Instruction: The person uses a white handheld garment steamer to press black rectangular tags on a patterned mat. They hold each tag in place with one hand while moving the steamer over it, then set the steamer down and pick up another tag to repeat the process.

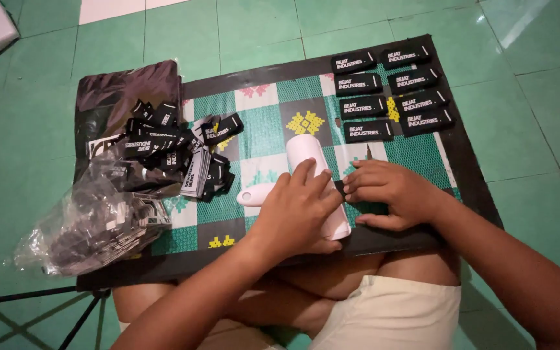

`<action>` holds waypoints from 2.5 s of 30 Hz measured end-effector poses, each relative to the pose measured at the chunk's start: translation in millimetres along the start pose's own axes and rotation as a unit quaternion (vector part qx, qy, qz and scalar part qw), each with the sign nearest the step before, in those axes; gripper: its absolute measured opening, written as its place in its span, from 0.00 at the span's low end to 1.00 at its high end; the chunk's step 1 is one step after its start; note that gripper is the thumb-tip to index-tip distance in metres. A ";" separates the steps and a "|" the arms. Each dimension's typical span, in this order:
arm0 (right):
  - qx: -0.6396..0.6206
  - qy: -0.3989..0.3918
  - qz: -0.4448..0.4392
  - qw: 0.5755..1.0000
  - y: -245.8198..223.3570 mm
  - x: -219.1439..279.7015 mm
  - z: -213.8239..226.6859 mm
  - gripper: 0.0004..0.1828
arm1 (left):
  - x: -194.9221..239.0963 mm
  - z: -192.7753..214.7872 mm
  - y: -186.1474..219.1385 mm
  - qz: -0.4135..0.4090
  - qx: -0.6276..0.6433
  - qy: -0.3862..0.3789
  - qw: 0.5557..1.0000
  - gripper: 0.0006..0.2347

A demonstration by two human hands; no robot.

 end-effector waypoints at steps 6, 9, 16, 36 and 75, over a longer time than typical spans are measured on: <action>0.013 -0.003 0.005 1.000 -0.9 -0.4 -0.9 0.18 | 0.0 -3.6 -1.4 -0.002 -0.030 -0.024 0.999 0.30; 0.009 -0.009 0.003 1.000 -1.6 -1.3 -0.7 0.17 | -1.0 -1.9 -0.5 -0.013 -0.032 -0.029 0.999 0.30; 0.010 -0.006 0.000 1.000 0.6 1.6 -1.0 0.18 | 4.4 -8.4 -4.1 -0.007 -0.041 -0.030 0.999 0.33; 0.000 -0.008 -0.001 1.000 2.7 0.7 -3.4 0.18 | 38.9 -1.5 -25.9 0.005 -0.051 -0.002 0.999 0.32; 0.011 -0.014 -0.006 1.000 2.4 0.2 -2.2 0.17 | -3.0 -9.0 -0.6 -0.021 -0.042 -0.042 0.998 0.34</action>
Point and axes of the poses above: each hand's wrist, its own x-axis away from the middle knuckle, its own z-axis out of the back of the hand, y = z × x, the point moved 9 cm from there along -x, towards the middle knuckle, and after that the axes turned 13 degrees about -x, right-handed, at the moved point
